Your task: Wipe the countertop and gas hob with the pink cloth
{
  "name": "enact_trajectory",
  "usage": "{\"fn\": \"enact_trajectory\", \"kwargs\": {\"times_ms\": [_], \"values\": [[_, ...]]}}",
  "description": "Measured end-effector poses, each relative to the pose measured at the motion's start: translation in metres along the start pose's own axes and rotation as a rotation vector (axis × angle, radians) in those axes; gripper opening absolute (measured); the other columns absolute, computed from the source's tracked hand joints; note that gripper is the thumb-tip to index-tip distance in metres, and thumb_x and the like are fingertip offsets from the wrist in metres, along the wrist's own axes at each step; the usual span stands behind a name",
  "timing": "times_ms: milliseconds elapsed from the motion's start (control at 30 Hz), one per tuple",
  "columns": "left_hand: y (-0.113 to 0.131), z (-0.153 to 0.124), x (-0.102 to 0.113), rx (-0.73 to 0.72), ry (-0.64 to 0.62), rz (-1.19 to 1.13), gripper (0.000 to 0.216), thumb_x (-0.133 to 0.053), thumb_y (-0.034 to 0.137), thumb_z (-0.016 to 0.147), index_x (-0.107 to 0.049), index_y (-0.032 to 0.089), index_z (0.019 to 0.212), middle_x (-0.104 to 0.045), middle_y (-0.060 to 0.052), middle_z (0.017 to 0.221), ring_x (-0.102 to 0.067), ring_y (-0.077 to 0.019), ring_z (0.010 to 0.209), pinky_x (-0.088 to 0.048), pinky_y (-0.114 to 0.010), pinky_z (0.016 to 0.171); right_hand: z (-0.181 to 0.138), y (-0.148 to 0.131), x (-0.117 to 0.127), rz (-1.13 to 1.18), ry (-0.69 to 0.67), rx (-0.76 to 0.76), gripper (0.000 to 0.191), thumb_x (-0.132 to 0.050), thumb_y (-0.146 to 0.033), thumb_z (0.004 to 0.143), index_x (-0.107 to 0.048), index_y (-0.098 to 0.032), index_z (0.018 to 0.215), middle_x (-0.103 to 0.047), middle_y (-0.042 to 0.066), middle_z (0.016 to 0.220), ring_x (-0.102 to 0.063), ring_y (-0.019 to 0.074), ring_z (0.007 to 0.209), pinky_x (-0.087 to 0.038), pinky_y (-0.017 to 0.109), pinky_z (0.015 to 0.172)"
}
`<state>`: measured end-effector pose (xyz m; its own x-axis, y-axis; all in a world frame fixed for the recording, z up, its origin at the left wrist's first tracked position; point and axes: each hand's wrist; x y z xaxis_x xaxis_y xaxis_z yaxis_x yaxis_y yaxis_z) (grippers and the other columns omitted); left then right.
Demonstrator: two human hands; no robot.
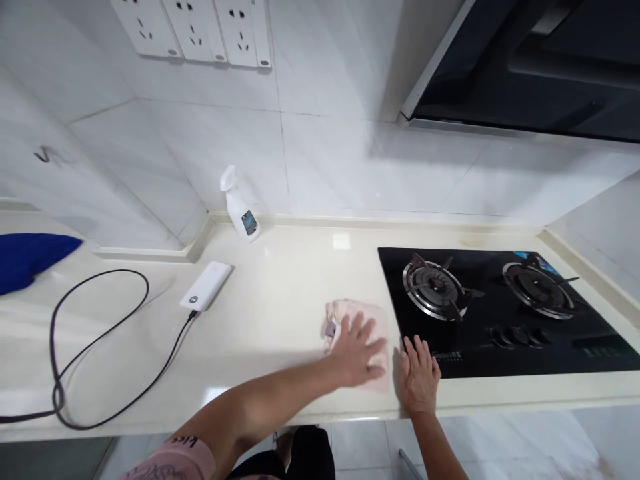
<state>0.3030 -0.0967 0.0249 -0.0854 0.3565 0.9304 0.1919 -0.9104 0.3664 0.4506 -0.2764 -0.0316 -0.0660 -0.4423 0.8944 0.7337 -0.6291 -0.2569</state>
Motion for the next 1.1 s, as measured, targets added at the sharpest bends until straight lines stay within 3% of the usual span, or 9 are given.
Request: {"fn": "enact_trajectory", "kwargs": {"times_ms": [67, 167, 300, 400, 533, 633, 767, 900, 1100], "values": [[0.016, -0.042, -0.021, -0.180, 0.056, 0.024, 0.073, -0.041, 0.074, 0.097, -0.048, 0.036, 0.159, -0.028, -0.012, 0.176, -0.015, -0.0484, 0.161, -0.004, -0.075, 0.122, -0.001, 0.003, -0.001, 0.007, -0.001, -0.006, 0.063, -0.020, -0.051, 0.109, -0.059, -0.019, 0.146, -0.053, 0.014, 0.159, -0.042, 0.0310, 0.152, -0.029, 0.056, 0.122], [-0.002, -0.106, -0.027, -0.243, 0.208, 0.082, 0.068, -0.049, 0.071, 0.096, -0.047, 0.043, 0.158, -0.029, -0.004, 0.176, -0.019, -0.0402, 0.162, -0.006, -0.064, 0.127, -0.002, 0.003, -0.002, -0.005, 0.005, 0.011, 0.062, -0.022, -0.051, 0.108, -0.059, -0.019, 0.147, -0.053, 0.015, 0.159, -0.041, 0.0314, 0.152, -0.028, 0.056, 0.123], [-0.070, -0.175, 0.006, -0.011, 0.394, 0.211, 0.062, -0.059, 0.068, 0.094, -0.057, 0.042, 0.151, -0.039, -0.004, 0.172, -0.018, -0.0360, 0.163, -0.009, -0.054, 0.129, -0.003, 0.000, -0.001, -0.024, 0.005, 0.003, 0.062, -0.024, -0.051, 0.107, -0.058, -0.018, 0.147, -0.052, 0.014, 0.160, -0.040, 0.0316, 0.152, -0.027, 0.056, 0.123], [-0.115, -0.239, 0.041, 0.194, 0.420, 0.324, 0.060, -0.060, 0.062, 0.096, -0.055, 0.042, 0.152, -0.037, -0.004, 0.173, -0.018, -0.0361, 0.163, -0.012, -0.055, 0.129, -0.003, -0.003, 0.001, -0.033, 0.001, -0.007, 0.062, -0.024, -0.050, 0.106, -0.057, -0.017, 0.148, -0.051, 0.014, 0.160, -0.040, 0.0318, 0.152, -0.027, 0.056, 0.123], [-0.137, -0.340, 0.064, 0.283, 0.392, 0.421, 0.060, -0.065, 0.052, 0.095, -0.056, 0.039, 0.153, -0.035, -0.006, 0.173, -0.027, -0.0372, 0.160, -0.022, -0.052, 0.127, -0.003, -0.008, 0.001, -0.043, 0.013, 0.001, 0.063, -0.026, -0.050, 0.105, -0.057, -0.016, 0.147, -0.052, 0.015, 0.160, -0.040, 0.0324, 0.152, -0.028, 0.056, 0.123], [-0.138, -0.381, 0.062, 0.321, 0.365, 0.488, 0.066, -0.067, 0.060, 0.091, -0.056, 0.040, 0.153, -0.043, -0.007, 0.169, -0.039, -0.0364, 0.154, -0.033, -0.047, 0.120, -0.002, -0.012, 0.001, -0.064, 0.022, -0.004, 0.063, -0.026, -0.051, 0.105, -0.058, -0.015, 0.146, -0.053, 0.017, 0.159, -0.040, 0.0334, 0.152, -0.028, 0.057, 0.123], [-0.147, -0.340, 0.060, 0.478, 0.294, 0.465, 0.066, -0.063, 0.068, 0.090, -0.059, 0.040, 0.150, -0.045, -0.007, 0.168, -0.040, -0.0407, 0.153, -0.038, -0.056, 0.115, 0.000, -0.015, 0.001, -0.074, 0.024, -0.007, 0.064, -0.025, -0.051, 0.104, -0.058, -0.015, 0.146, -0.053, 0.017, 0.158, -0.040, 0.0337, 0.152, -0.027, 0.058, 0.123], [-0.161, -0.228, 0.070, 0.583, 0.224, 0.355, 0.066, -0.058, 0.067, 0.092, -0.058, 0.038, 0.152, -0.041, -0.009, 0.170, -0.031, -0.0438, 0.158, -0.017, -0.070, 0.125, 0.000, -0.016, 0.000, -0.075, 0.029, -0.004, 0.064, -0.026, -0.051, 0.104, -0.058, -0.014, 0.145, -0.053, 0.018, 0.157, -0.040, 0.0351, 0.152, -0.028, 0.060, 0.122], [-0.151, -0.060, 0.074, 0.506, 0.112, 0.117, 0.075, -0.046, 0.075, 0.094, -0.047, 0.037, 0.160, -0.026, -0.008, 0.177, -0.013, -0.0456, 0.163, -0.003, -0.072, 0.126, 0.000, -0.016, 0.000, -0.053, 0.023, 0.016, 0.061, -0.025, -0.052, 0.107, -0.056, -0.016, 0.146, -0.052, 0.019, 0.158, -0.040, 0.0355, 0.152, -0.028, 0.061, 0.122]]}}
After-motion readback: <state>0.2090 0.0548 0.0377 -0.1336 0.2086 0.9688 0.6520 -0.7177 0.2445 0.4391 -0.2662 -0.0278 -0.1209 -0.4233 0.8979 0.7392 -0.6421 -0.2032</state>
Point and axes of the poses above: each hand's wrist, its own z-axis towards the middle knuckle, its own x-axis out of the back of the hand, y = z × x
